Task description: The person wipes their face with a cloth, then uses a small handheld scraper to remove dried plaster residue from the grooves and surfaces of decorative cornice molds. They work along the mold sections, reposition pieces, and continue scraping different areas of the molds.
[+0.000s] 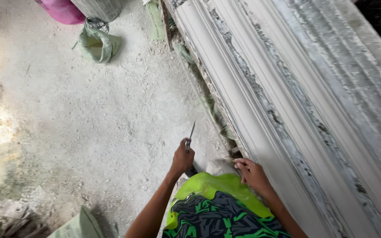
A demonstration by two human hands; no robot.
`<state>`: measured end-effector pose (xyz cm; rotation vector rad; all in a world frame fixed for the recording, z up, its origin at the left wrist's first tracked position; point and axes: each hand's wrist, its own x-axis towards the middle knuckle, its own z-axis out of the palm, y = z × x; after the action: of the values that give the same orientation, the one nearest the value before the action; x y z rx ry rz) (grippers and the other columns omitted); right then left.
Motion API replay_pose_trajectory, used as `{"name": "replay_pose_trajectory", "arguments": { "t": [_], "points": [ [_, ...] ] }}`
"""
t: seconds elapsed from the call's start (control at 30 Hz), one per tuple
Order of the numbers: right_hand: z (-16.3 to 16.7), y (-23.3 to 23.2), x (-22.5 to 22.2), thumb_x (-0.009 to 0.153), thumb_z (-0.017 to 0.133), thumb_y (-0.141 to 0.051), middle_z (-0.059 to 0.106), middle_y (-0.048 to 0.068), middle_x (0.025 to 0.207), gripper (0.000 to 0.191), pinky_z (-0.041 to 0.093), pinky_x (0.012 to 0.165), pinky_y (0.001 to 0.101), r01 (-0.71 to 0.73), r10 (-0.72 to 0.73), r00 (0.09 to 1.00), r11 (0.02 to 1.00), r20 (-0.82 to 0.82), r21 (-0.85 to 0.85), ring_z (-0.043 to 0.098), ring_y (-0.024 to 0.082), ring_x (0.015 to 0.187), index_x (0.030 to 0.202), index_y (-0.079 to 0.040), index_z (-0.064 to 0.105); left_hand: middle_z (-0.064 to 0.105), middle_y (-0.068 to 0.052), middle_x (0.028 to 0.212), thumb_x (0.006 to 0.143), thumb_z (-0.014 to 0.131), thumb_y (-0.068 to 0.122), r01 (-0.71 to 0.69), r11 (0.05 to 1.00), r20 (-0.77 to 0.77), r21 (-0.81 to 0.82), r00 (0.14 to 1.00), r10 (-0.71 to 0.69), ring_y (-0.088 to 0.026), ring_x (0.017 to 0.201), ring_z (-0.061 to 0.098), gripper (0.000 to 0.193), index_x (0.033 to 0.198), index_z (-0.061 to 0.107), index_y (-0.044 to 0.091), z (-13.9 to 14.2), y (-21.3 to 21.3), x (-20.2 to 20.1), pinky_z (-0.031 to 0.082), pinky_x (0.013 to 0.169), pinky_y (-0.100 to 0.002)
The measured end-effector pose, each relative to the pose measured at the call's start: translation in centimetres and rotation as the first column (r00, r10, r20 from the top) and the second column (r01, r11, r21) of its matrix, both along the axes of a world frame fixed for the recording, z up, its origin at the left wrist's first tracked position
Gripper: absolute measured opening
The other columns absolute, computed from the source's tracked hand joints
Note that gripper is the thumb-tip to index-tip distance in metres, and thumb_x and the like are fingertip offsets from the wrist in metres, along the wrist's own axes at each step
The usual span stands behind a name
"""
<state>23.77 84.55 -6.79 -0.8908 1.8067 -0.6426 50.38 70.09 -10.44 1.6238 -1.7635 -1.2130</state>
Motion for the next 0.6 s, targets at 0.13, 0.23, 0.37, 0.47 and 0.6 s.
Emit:
{"name": "replay_pose_trajectory", "arguments": {
  "t": [0.13,0.23,0.37,0.47,0.6],
  "points": [
    [-1.0,-6.7,0.1,0.101,0.067,-0.029,0.076,0.014,0.081,0.031,0.045,0.052,0.0309,-0.050,0.043,0.995,0.996,-0.095,-0.072,0.055,0.013,0.053,0.108,0.000,0.077,0.066,-0.034,0.118,0.090,0.058,0.013,0.021,0.979,-0.085,-0.205,0.996,-0.040,-0.048,0.104,0.066,0.058,0.144,0.045,-0.004,0.7,-8.8,-0.5,0.053,0.090,-0.051],
    [-1.8,-11.3,-0.1,0.103,0.066,-0.032,0.072,0.017,0.088,0.033,0.048,0.061,0.0311,-0.123,0.092,0.985,0.966,-0.143,-0.228,0.058,0.014,0.068,0.108,0.000,0.076,0.065,-0.030,0.119,0.089,0.057,0.013,0.030,0.996,-0.090,-0.084,0.995,-0.037,-0.043,0.101,0.068,0.060,0.147,0.045,0.000,1.2,-14.0,-1.7,0.054,0.090,-0.048],
    [-1.0,-21.0,-1.2,0.101,0.059,-0.036,0.075,0.009,0.113,0.044,0.055,0.076,0.0297,-0.125,0.118,0.992,0.919,-0.041,-0.375,0.068,0.014,0.093,0.133,-0.006,0.064,0.061,-0.029,0.117,0.090,0.057,0.013,0.026,0.996,-0.114,-0.090,0.993,-0.036,-0.044,0.106,0.063,0.066,0.152,0.038,-0.002,1.9,-20.0,-5.0,0.050,0.094,-0.048],
    [0.5,-28.3,-1.8,0.100,0.057,-0.040,0.075,0.011,0.118,0.052,0.056,0.087,0.0317,-0.165,0.176,0.984,0.940,0.013,-0.299,0.071,0.015,0.105,0.140,-0.007,0.059,0.057,-0.033,0.123,0.093,0.058,0.014,0.050,0.990,-0.104,-0.130,0.993,-0.064,-0.047,0.112,0.058,0.069,0.154,0.032,-0.006,2.0,-23.4,-7.4,0.047,0.099,-0.049],
    [2.0,-37.9,-0.8,0.101,0.056,-0.042,0.073,0.016,0.118,0.055,0.055,0.093,0.0341,-0.224,0.268,0.956,0.928,0.118,-0.299,0.070,0.022,0.109,0.142,-0.005,0.058,0.050,-0.038,0.132,0.094,0.061,0.010,0.048,0.965,-0.171,-0.258,0.981,-0.095,-0.051,0.121,0.053,0.075,0.155,0.024,-0.011,1.4,-26.8,-10.2,0.045,0.104,-0.051]
  ]
}}
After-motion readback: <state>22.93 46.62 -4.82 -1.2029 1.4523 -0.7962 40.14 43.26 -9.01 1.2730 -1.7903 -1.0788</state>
